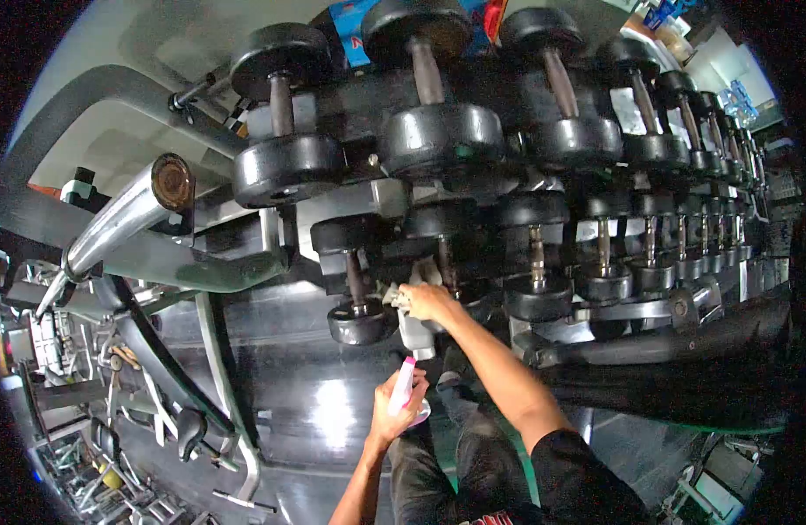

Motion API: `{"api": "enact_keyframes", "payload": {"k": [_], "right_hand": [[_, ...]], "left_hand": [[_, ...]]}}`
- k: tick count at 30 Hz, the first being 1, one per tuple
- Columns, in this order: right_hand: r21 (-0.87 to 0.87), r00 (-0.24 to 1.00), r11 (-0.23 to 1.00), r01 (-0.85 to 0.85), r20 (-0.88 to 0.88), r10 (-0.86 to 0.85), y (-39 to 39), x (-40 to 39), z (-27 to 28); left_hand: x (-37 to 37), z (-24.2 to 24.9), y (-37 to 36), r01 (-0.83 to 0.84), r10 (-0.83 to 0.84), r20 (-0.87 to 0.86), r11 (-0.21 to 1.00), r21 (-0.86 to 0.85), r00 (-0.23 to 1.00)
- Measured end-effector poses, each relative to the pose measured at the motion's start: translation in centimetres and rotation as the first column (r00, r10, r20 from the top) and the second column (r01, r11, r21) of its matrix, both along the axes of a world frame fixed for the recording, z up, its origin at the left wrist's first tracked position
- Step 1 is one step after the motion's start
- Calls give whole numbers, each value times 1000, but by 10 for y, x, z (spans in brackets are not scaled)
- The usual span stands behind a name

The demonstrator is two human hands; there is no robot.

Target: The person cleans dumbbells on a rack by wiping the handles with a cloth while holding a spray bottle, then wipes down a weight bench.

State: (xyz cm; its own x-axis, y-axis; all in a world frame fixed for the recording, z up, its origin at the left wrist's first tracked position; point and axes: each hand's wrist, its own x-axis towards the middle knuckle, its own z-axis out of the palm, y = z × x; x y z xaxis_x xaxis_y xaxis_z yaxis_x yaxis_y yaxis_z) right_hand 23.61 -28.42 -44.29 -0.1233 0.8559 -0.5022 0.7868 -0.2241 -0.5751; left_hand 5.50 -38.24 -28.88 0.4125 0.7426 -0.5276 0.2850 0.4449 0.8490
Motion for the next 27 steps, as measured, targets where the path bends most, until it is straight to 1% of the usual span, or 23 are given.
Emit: {"api": "enact_keyframes", "payload": {"k": [2, 3, 4, 5, 6, 7, 8, 9, 11, 12, 13, 15, 16, 17, 18, 19, 20, 21, 22, 23, 24, 25, 27], "right_hand": [[-6, 992, 998, -64, -106, 63, -8, 18, 20], [57, 987, 997, -44, -152, 52, -17, 33, 49], [45, 979, 997, 69, -195, -59, -28, 44, 49], [-32, 959, 996, 84, -267, -90, -38, 64, 52], [58, 960, 979, 198, -216, -181, -53, 78, 71], [33, 930, 958, 283, -255, -266, -67, 92, 53], [133, 927, 941, 312, -261, -270, -76, 101, 62], [220, 927, 912, 346, -232, -296, -84, 107, 58], [41, 932, 931, 363, 9, -363, -83, 114, 84], [123, 915, 918, 378, 101, -390, -85, 115, 94], [158, 884, 894, 420, 153, -442, -84, 119, 86], [312, 734, 735, 602, 145, -663, -81, 111, 92], [247, 754, 755, 608, 118, -646, -79, 109, 85], [244, 804, 823, 512, 200, -560, -81, 105, 68], [313, 842, 824, 473, 116, -527, -85, 98, 39], [384, 875, 815, 435, 33, -483, -80, 90, 42], [286, 893, 869, 403, 88, -442, -80, 92, 48], [288, 895, 871, 398, 86, -438, -73, 88, 59], [250, 942, 920, 301, 74, -328, -69, 83, 66], [214, 974, 956, 199, 60, -216, -66, 79, 75], [217, 983, 961, 170, 38, -182, -61, 72, 90], [226, 985, 959, 171, -40, -166, -58, 62, 79], [435, 1000, 901, 7, 15, -15, -55, 41, 72]], "left_hand": [[4, 3, -3, -1, 1, -18, 1000, 0, 1000], [5, 6, -6, 1, -1, -35, 1000, -13, 999], [6, 8, -7, -10, 9, -22, 1000, -16, 1000], [6, 11, -9, -21, 20, -9, 1000, -21, 1000], [8, 16, -9, 5, -6, -54, 1000, -13, 999], [6, 16, -11, 6, -8, -63, 1000, -22, 998], [5, 15, -11, 33, -34, -69, 999, -11, 997], [3, 14, -11, 60, -60, -73, 998, 3, 996], [1, 7, -13, 63, -62, -89, 998, 12, 994], [1, 5, -13, 68, -65, -101, 997, 23, 993], [1, 2, -13, 67, -65, -99, 998, 18, 993], [2, 0, -13, 17, -20, -72, 999, -40, 997], [2, -2, -13, 14, -17, -67, 999, -43, 998], [3, -4, -12, 35, -37, -100, 999, -18, 994], [5, -4, -12, 59, -57, -133, 998, 7, 989], [7, -5, -13, 58, -57, -126, 998, 9, 990], [8, -7, -14, 60, -57, -105, 998, 23, 993], [7, -9, -15, 60, -57, -91, 998, 34, 994], [7, -7, -14, 57, -54, -94, 998, 32, 994], [10, -3, -13, 28, -29, -72, 1000, -5, 997], [13, -2, -11, 4, -6, -48, 999, -42, 999], [14, -3, -10, 7, -9, -44, 999, -41, 999], [14, -7, -9, 14, -17, -46, 999, -49, 999]]}}
